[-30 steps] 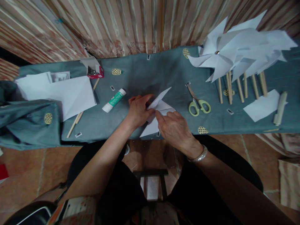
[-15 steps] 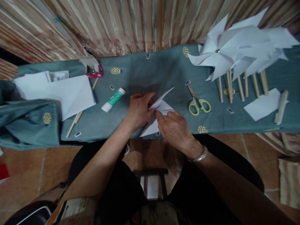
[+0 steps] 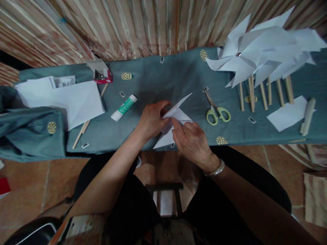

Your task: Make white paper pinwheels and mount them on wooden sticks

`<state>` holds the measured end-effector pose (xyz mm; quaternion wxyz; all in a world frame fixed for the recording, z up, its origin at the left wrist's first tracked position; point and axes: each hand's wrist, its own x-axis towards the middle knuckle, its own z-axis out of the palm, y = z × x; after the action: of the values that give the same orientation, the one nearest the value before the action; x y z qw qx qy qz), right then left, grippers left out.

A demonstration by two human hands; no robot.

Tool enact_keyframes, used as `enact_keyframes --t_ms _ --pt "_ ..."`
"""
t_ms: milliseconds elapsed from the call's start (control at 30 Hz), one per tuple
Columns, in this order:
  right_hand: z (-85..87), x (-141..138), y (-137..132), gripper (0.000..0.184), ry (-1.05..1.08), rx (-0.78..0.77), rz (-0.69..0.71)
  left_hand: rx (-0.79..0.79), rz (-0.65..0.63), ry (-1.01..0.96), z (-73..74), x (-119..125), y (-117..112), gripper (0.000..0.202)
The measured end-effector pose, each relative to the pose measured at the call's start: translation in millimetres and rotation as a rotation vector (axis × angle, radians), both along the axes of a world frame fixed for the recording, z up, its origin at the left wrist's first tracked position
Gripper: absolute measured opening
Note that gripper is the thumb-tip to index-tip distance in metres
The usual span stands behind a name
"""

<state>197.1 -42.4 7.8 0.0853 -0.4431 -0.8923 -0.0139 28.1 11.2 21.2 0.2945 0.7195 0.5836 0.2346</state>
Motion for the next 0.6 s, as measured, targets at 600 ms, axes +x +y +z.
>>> enact_keyframes --t_ms 600 --pt "36.5 37 17 0.056 0.738 0.044 -0.301 -0.087 0.160 -0.658 -3.4 -19 6 0.052"
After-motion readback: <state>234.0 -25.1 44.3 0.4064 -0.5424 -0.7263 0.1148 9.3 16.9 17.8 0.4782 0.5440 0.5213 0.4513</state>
